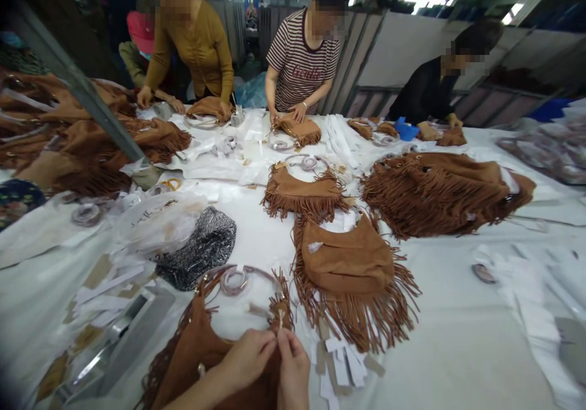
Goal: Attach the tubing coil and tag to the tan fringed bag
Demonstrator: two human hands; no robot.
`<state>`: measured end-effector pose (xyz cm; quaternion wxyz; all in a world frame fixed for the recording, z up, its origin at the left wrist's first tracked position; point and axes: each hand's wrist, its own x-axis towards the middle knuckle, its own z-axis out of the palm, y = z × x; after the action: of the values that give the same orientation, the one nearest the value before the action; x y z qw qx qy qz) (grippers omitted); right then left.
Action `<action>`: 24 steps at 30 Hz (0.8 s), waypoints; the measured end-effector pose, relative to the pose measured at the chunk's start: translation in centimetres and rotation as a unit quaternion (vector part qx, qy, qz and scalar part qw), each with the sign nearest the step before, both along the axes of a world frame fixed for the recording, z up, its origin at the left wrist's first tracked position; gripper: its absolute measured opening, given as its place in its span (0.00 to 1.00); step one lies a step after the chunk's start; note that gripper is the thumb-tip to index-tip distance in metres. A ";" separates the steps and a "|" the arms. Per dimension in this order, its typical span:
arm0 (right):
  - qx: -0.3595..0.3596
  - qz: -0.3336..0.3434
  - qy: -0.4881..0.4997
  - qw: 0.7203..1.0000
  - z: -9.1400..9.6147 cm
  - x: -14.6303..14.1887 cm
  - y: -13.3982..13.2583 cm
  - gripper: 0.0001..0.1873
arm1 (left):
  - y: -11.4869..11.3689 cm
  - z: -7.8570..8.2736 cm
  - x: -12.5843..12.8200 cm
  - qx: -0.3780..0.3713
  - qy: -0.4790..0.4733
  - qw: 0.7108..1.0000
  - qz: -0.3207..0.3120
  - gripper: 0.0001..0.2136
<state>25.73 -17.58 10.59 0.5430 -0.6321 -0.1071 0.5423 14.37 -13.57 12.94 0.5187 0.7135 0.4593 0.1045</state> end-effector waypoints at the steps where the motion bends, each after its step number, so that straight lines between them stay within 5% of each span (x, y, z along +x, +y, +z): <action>1: 0.010 -0.024 0.027 0.999 0.5 0.8 0.5 0.23 | 0.2 -0.3 0.4 0.005 -0.028 1.000 0.002 0.17; 5: 0.034 -0.088 0.053 0.994 1.9 5.3 2.2 0.21 | 2.5 -1.9 1.1 0.026 -0.045 0.988 0.145 0.14; 7: 0.016 -0.062 -0.035 0.997 1.8 7.7 2.7 0.22 | 4.3 -3.1 1.6 0.006 0.023 0.979 0.202 0.14; 10: -0.016 0.025 -0.203 0.979 0.4 9.9 3.2 0.24 | 6.4 -4.9 3.0 -0.020 0.088 0.977 0.191 0.15; 17: -0.036 0.179 -0.418 0.890 -3.2 7.9 3.6 0.22 | 7.2 -8.0 6.3 -0.067 0.134 0.960 0.237 0.09; 24: -0.058 0.260 -0.547 0.794 -4.2 7.4 4.6 0.21 | 6.4 -10.1 6.3 -0.107 0.089 0.935 0.327 0.07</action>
<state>33.08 -13.03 6.38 0.1948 -0.8016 -0.5153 0.2322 20.64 -7.14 2.89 0.4860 0.4707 0.7200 0.1544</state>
